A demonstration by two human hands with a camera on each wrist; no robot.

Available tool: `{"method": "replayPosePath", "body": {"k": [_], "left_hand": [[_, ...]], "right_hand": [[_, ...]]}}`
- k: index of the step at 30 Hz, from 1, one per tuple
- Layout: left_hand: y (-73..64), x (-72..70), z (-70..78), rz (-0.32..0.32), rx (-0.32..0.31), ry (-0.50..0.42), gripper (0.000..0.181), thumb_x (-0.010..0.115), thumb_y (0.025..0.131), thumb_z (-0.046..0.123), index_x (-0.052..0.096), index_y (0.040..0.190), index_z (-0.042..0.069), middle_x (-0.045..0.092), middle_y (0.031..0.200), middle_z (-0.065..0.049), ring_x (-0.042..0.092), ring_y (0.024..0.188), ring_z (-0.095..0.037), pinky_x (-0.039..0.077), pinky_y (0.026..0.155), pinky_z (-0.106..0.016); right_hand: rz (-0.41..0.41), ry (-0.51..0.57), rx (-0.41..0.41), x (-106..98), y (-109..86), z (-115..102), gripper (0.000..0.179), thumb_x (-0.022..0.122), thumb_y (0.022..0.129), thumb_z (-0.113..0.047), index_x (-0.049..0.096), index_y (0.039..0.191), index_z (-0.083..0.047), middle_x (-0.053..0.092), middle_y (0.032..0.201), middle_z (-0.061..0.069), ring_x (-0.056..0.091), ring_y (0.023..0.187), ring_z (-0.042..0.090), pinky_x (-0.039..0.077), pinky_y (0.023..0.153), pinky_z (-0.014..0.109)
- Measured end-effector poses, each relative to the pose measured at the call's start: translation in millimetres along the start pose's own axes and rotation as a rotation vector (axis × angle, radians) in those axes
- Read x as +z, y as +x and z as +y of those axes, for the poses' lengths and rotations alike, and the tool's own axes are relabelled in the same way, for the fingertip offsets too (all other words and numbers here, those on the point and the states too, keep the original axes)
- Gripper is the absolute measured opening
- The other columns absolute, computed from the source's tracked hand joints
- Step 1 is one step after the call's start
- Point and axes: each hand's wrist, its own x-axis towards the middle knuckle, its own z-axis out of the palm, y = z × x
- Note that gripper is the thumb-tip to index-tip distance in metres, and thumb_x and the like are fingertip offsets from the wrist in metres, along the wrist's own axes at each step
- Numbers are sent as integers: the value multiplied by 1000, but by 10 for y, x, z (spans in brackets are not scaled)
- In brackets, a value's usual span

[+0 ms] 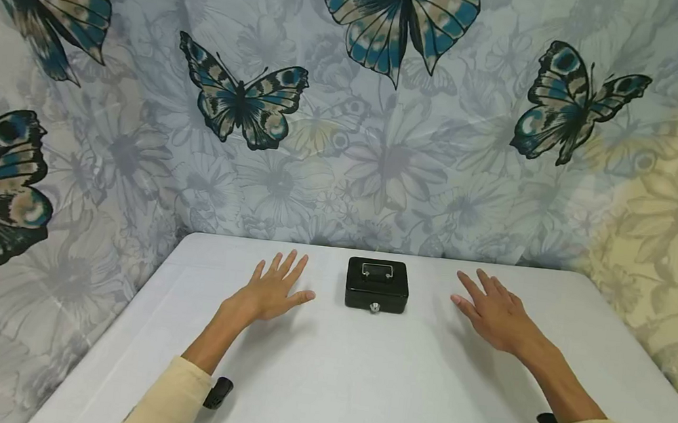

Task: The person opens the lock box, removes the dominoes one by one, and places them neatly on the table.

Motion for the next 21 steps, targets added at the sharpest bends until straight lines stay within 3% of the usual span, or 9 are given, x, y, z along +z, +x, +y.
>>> {"method": "replayPosePath", "body": {"k": [21], "left_hand": [[28, 7, -33, 9, 34, -11, 86, 41, 108, 60, 0, 170, 15, -4, 178, -14, -1, 164, -46, 3, 130, -68]], "right_hand": [[-24, 26, 11, 24, 67, -67, 69, 36, 112, -51, 34, 162, -3, 25, 163, 41, 27, 145, 68, 29, 107, 83]]}}
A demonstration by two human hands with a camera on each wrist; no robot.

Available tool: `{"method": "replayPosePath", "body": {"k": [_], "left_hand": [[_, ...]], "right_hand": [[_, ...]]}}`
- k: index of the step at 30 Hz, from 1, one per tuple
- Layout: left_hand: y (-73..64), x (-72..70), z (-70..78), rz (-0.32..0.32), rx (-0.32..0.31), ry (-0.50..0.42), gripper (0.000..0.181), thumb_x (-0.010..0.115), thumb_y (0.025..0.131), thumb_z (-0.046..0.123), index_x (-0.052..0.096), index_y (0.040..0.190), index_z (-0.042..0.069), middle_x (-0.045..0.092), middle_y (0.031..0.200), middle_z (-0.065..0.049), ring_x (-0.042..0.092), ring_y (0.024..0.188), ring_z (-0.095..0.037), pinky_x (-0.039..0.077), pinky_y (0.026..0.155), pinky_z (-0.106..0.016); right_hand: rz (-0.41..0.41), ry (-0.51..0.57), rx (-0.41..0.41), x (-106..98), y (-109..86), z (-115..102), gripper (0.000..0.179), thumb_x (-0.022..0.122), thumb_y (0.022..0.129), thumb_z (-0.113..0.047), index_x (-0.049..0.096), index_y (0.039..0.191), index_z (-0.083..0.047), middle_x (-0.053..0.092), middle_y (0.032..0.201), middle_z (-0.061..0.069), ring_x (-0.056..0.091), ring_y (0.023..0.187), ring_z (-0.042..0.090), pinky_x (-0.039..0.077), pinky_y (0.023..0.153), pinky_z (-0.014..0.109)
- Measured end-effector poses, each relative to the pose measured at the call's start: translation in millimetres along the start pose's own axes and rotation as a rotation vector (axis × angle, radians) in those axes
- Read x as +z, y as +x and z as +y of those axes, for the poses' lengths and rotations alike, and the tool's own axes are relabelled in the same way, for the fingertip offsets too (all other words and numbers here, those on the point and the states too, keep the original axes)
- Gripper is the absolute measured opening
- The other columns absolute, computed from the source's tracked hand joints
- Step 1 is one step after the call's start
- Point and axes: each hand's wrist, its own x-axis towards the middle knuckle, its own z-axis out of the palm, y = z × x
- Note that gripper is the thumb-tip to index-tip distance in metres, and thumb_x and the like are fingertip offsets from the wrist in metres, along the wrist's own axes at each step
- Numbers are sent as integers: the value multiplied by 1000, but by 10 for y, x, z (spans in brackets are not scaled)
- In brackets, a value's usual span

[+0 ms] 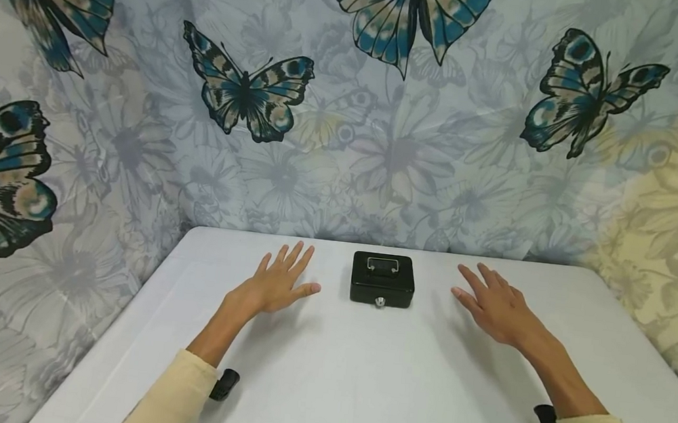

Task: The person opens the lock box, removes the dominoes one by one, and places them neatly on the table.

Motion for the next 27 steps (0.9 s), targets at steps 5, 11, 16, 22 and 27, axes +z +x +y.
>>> {"method": "replayPosePath", "body": {"k": [5, 11, 16, 22, 27], "left_hand": [[104, 15, 38, -16, 18, -30, 89, 43, 107, 61, -2, 170, 18, -4, 178, -12, -2, 164, -44, 2, 130, -67], [245, 57, 84, -22, 30, -59, 90, 45, 107, 60, -2, 170, 16, -1, 178, -13, -1, 165, -43, 3, 131, -65], [351, 110, 151, -48, 57, -102, 93, 49, 106, 59, -2, 170, 16, -1, 178, -11, -1, 165, -40, 2, 132, -64], [473, 189, 238, -61, 95, -110, 99, 52, 104, 61, -3, 169, 12, 1, 178, -13, 2, 165, -41, 6, 132, -64], [572, 218, 276, -90, 100, -111, 104, 56, 102, 62, -4, 169, 9, 1, 178, -13, 3, 165, -42, 7, 132, -63]], "right_hand": [[-7, 10, -3, -25, 27, -14, 68, 37, 112, -50, 35, 161, -2, 26, 162, 42, 28, 145, 66, 30, 106, 83], [-15, 54, -23, -62, 115, -91, 68, 39, 112, -49, 35, 161, -1, 26, 162, 41, 27, 147, 64, 28, 108, 83], [-18, 68, -46, -82, 213, -191, 63, 38, 114, -43, 34, 161, 0, 30, 161, 41, 31, 145, 64, 31, 108, 82], [-7, 92, -89, -92, 325, -270, 57, 33, 116, -35, 35, 160, 0, 39, 158, 37, 39, 144, 60, 38, 106, 76], [-31, 133, -75, -89, 436, -275, 57, 32, 116, -35, 34, 160, 2, 38, 159, 37, 37, 145, 60, 36, 108, 77]]}}
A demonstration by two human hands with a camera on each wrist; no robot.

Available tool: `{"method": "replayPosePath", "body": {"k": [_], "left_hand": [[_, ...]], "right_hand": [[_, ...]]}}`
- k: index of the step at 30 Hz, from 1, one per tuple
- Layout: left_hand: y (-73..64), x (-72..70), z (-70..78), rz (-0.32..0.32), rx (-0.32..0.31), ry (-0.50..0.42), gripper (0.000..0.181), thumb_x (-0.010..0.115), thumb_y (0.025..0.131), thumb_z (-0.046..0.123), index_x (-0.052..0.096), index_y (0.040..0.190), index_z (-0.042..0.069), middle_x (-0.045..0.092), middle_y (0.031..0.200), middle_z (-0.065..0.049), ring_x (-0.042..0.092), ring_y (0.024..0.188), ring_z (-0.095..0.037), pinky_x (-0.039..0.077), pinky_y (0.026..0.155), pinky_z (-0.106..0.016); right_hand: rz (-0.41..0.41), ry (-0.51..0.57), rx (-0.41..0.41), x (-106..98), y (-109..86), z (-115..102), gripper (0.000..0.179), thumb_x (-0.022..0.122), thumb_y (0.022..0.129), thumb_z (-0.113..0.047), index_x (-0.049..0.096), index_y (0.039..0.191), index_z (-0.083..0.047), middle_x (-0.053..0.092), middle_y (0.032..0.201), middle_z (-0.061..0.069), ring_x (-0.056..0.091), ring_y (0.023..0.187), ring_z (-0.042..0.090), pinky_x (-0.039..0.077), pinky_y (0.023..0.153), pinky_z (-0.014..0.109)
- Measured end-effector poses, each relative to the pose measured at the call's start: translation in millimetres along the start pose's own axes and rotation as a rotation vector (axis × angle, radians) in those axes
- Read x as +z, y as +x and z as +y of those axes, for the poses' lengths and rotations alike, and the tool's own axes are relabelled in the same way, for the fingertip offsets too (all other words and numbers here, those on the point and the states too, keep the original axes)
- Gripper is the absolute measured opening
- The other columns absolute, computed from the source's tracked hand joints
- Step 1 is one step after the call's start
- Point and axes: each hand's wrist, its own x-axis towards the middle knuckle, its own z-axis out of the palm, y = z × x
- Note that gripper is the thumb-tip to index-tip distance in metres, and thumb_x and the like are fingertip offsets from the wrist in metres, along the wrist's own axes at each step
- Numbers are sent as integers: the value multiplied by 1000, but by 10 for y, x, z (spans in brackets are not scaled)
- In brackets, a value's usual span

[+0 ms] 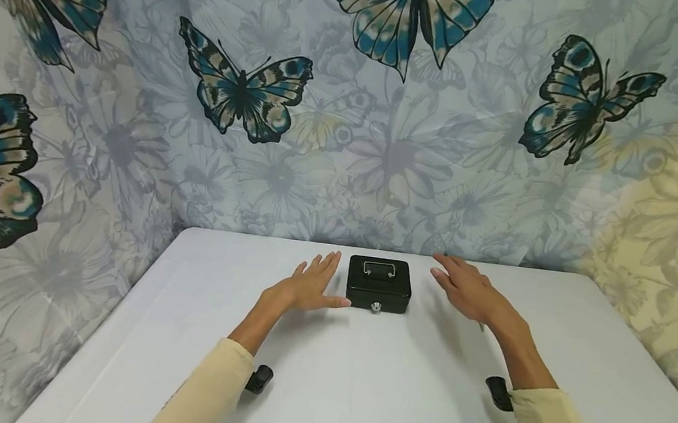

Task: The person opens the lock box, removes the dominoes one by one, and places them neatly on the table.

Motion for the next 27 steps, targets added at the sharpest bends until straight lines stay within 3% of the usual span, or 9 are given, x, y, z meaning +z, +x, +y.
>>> {"method": "replayPosePath", "body": {"k": [8, 13, 20, 27], "left_hand": [[229, 35, -48, -62, -26, -95, 111, 58, 99, 65, -6, 168, 5, 0, 178, -13, -1, 166, -37, 3, 134, -57], [380, 78, -168, -106, 5, -133, 116, 62, 95, 65, -6, 168, 4, -3, 178, -15, -2, 166, -39, 4, 133, -60], [474, 124, -216, -122, 32, -157, 124, 66, 90, 68, -7, 168, 4, -5, 178, -17, -3, 165, -39, 6, 133, -61], [541, 170, -224, -106, 80, -170, 128, 68, 88, 69, -7, 167, 3, -6, 178, -16, -3, 165, -39, 6, 132, -62]], "right_hand": [[-41, 114, -34, -118, 192, 32, 60, 30, 116, -33, 31, 159, 9, 36, 161, 37, 34, 149, 58, 32, 119, 70], [-116, 164, -52, -98, 316, 48, 56, 33, 116, -27, 33, 157, 12, 38, 160, 38, 33, 150, 57, 32, 120, 69], [-375, 72, 59, 65, 437, 90, 67, 58, 107, -35, 38, 158, 4, 40, 161, 32, 37, 149, 55, 37, 117, 68], [-440, -24, 132, 237, 488, 92, 96, 81, 87, -45, 35, 161, -4, 31, 167, 30, 30, 154, 53, 33, 118, 71]]}}
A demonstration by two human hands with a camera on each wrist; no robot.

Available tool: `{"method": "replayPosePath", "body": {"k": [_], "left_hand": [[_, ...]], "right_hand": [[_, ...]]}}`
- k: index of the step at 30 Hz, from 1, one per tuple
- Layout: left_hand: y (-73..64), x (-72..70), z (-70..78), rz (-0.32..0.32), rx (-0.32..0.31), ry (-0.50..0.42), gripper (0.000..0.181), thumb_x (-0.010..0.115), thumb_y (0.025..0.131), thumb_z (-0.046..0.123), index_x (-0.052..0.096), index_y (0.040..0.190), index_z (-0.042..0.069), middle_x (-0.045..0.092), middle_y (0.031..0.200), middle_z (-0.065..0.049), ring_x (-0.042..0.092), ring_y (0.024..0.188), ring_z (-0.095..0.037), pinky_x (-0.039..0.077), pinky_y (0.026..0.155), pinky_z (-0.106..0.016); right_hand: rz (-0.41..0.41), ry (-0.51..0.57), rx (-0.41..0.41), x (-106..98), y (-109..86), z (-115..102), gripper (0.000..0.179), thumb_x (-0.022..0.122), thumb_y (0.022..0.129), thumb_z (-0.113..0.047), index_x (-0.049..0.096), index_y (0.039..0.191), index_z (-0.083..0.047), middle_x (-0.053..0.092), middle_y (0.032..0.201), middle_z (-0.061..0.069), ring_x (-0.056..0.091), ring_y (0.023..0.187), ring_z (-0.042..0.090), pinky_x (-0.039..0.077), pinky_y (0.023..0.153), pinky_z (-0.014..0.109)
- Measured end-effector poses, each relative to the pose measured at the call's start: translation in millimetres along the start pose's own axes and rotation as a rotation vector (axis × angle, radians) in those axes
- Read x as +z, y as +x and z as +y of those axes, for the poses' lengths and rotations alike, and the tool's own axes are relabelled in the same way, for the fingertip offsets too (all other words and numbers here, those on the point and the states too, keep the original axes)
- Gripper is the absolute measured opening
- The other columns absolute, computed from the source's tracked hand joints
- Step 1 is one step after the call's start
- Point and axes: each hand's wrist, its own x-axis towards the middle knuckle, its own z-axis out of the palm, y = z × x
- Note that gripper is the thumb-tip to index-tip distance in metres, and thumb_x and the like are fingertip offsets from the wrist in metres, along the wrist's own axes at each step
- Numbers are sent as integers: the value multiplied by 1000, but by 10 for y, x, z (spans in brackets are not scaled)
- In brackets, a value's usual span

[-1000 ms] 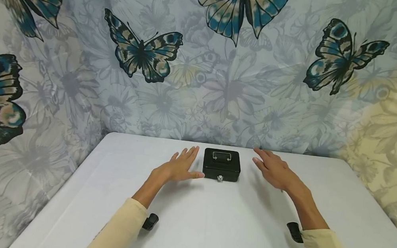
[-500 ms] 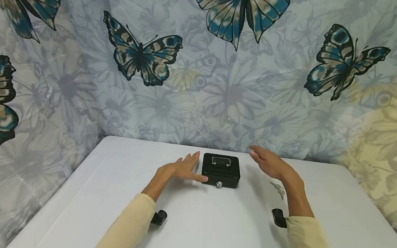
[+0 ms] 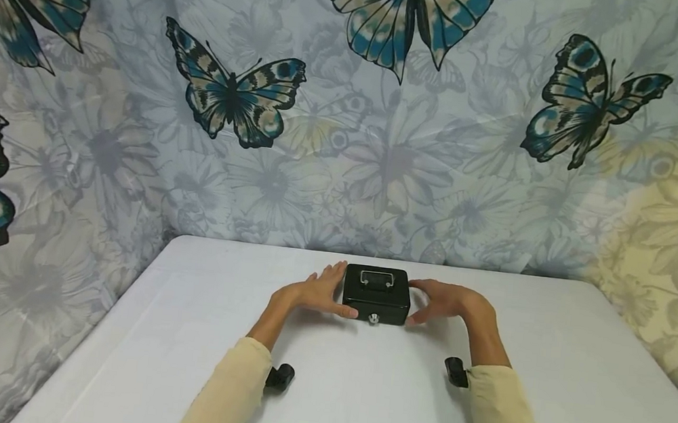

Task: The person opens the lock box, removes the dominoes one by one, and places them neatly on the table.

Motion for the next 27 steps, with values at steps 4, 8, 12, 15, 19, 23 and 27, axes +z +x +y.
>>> {"method": "replayPosePath", "body": {"k": [4, 8, 12, 15, 19, 23, 27], "left_hand": [[29, -17, 8, 11, -2, -12, 127, 72, 87, 63, -6, 167, 1, -4, 178, -17, -3, 165, -39, 6, 132, -62], [50, 2, -6, 29, 0, -22, 128, 77, 86, 57, -5, 168, 3, -2, 177, -18, -2, 165, -39, 5, 133, -61], [91, 88, -42, 57, 8, 28, 127, 79, 85, 56, -2, 168, 3, 2, 177, -21, 0, 165, -41, 5, 132, -62], [100, 163, -51, 84, 1, 72, 128, 80, 83, 57, 1, 168, 1, 3, 177, -22, 1, 165, -42, 6, 132, -63], [107, 245, 0, 135, -38, 76, 131, 82, 80, 58, 4, 167, -1, 4, 177, -22, 1, 165, -41, 5, 132, -61], [113, 311, 40, 145, -86, 91, 134, 79, 81, 64, 1, 166, -4, 0, 177, -22, -4, 166, -38, 0, 133, -59], [143, 312, 55, 130, -100, 116, 135, 76, 82, 68, -2, 166, -4, -3, 177, -21, -7, 166, -37, -3, 133, -58]], "right_hand": [[-5, -37, 38, 14, 13, -57, 105, 85, 83, -49, 32, 163, -5, 24, 169, 32, 23, 156, 56, 31, 116, 75], [11, -76, 67, 35, 29, -100, 107, 86, 82, -49, 33, 162, -3, 24, 168, 33, 22, 155, 59, 32, 115, 78], [22, -101, 76, 79, 49, -120, 109, 87, 80, -51, 33, 161, -1, 25, 166, 35, 24, 153, 60, 33, 113, 78], [26, -114, 75, 121, 71, -143, 110, 87, 79, -52, 34, 160, 0, 27, 163, 36, 25, 151, 62, 34, 112, 79], [18, -123, 94, 136, 99, -162, 113, 87, 78, -55, 32, 162, -1, 24, 164, 36, 22, 152, 63, 33, 112, 80], [5, -130, 103, 141, 137, -172, 118, 85, 78, -60, 30, 163, -1, 22, 164, 37, 19, 152, 63, 33, 113, 80], [11, -142, 98, 140, 169, -170, 116, 85, 78, -61, 32, 162, 0, 30, 158, 37, 25, 150, 63, 37, 111, 78]]}}
